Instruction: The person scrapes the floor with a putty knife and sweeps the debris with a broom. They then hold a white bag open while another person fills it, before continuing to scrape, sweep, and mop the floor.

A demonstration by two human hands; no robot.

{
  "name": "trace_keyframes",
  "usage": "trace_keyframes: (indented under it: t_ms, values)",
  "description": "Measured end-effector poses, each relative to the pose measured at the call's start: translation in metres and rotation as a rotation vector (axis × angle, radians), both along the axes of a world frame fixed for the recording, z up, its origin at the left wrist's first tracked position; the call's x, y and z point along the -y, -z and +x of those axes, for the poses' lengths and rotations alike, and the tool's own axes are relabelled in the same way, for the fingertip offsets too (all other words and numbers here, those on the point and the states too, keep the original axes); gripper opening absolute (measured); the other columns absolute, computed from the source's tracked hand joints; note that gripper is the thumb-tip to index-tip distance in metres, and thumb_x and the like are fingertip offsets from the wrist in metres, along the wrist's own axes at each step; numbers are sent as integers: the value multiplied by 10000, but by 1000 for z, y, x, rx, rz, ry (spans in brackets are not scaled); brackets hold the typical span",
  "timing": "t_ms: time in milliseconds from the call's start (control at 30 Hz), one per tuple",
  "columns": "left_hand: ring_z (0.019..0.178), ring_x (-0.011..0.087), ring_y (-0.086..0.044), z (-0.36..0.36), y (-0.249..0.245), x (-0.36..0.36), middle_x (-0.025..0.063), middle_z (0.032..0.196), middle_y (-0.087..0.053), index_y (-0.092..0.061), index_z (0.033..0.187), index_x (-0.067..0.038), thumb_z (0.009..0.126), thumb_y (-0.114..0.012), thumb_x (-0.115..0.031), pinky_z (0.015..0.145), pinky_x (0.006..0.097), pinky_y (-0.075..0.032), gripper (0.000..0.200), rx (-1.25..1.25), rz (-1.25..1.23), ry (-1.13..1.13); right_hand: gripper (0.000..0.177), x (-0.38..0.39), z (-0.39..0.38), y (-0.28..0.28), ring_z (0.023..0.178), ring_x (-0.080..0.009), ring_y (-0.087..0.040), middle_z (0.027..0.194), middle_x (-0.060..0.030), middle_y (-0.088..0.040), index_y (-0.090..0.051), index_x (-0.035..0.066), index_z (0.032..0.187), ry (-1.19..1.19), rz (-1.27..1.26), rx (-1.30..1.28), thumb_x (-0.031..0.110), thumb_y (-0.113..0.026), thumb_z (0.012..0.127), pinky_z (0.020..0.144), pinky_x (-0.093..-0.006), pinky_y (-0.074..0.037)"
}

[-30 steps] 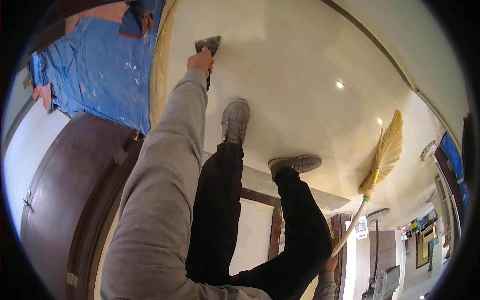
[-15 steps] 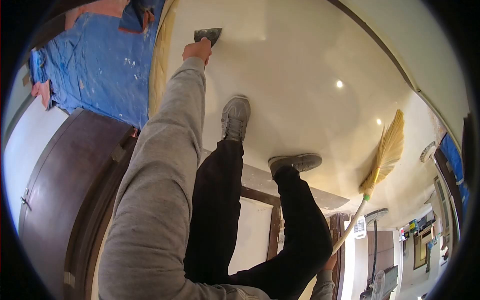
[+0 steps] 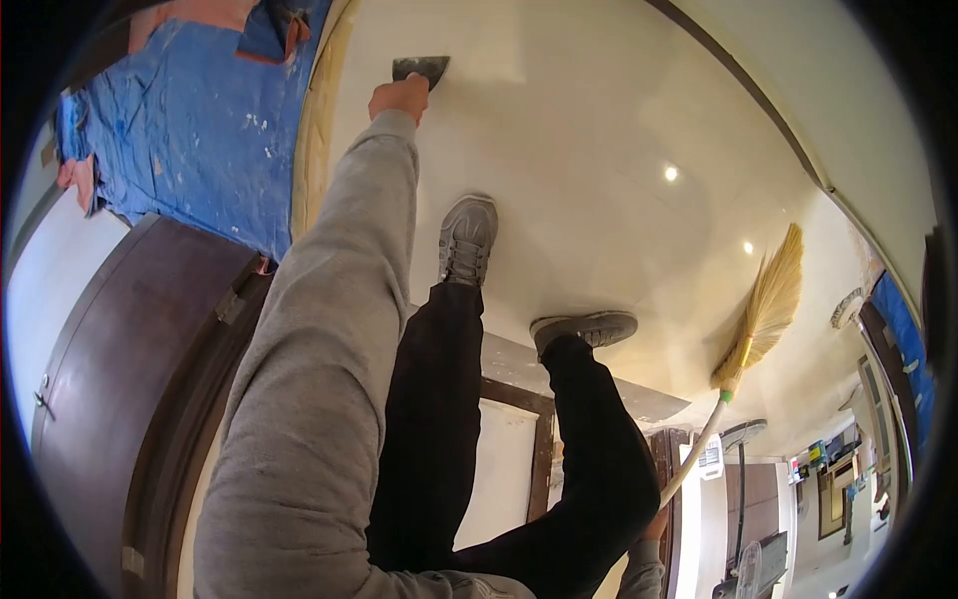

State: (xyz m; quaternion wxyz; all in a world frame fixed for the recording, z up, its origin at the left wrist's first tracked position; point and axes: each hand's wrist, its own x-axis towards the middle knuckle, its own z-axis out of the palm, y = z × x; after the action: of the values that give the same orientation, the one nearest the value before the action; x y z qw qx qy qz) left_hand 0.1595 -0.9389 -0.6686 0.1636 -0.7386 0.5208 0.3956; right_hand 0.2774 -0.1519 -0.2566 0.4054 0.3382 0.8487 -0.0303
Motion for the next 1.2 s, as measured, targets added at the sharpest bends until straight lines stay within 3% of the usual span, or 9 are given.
trace_keyframes:
  t_ms: [267,467,500,600,667,800,967,1033,1200]
  values:
    - [508,191,-590,9,13,-4,58,580,-616,-595,606,-49,831,-543,-393,543,335,-480,415,88,-4,8,313,20,-13,8,772,-232,-607,874,-155,-629,-514,-61,999,104,-166,-34,194,-616,848,704,-370,-499]
    - [428,142,-484,19,17,3,65,567,-565,-542,588,-36,859,-544,-360,389,302,-374,422,1,6,172,216,30,-15,-12,698,-183,-558,793,-90,-589,-501,-34,931,133,-120,-21,146,-586,847,649,-343,-476]
    - [427,169,-501,32,15,4,71,542,-559,-555,571,-28,869,-525,-380,425,334,-402,462,70,32,444,204,27,-12,-2,679,-163,-544,764,-76,-579,-500,-28,919,187,-125,-70,145,-578,846,630,-324,-466]
    - [593,242,-603,73,-2,-20,118,603,-618,-624,617,-19,876,-429,-481,637,381,-465,564,168,87,341,158,78,-37,-5,545,-139,-494,683,-49,-528,-491,7,904,157,-30,-46,143,-547,845,506,-299,-442]
    - [824,322,-660,123,-32,-33,191,772,-676,-682,730,4,871,-383,-534,812,416,-479,631,237,127,462,189,134,-70,-37,340,-133,-392,593,-33,-426,-441,91,1013,660,1,-54,108,-472,827,279,-306,-346]
    - [1042,442,-582,244,-122,-58,319,1021,-623,-669,941,83,917,-324,-601,925,484,-431,766,348,141,706,232,144,-85,-124,342,-131,-404,589,-34,-425,-431,103,1073,673,-39,-53,110,-457,842,282,-304,-350]
    - [820,392,-663,360,-293,-87,249,843,-672,-677,857,53,892,-441,-548,775,470,-513,646,400,255,952,286,208,-72,-252,330,-148,-405,585,-41,-434,-438,102,1092,718,-197,-79,72,-462,808,286,-313,-352]
    - [501,228,-626,357,-371,-89,107,578,-631,-656,683,-25,896,-521,-471,552,376,-528,513,406,541,653,314,239,-64,-304,334,-156,-411,579,-44,-438,-441,110,1092,777,-291,-56,54,-471,784,288,-315,-351]
    - [443,189,-562,350,-470,-90,111,627,-634,-624,889,32,902,-570,-377,418,346,-460,413,221,519,454,361,307,-78,-397,414,-138,-430,614,-49,-454,-438,89,1150,901,-624,113,49,-505,798,362,-283,-359]
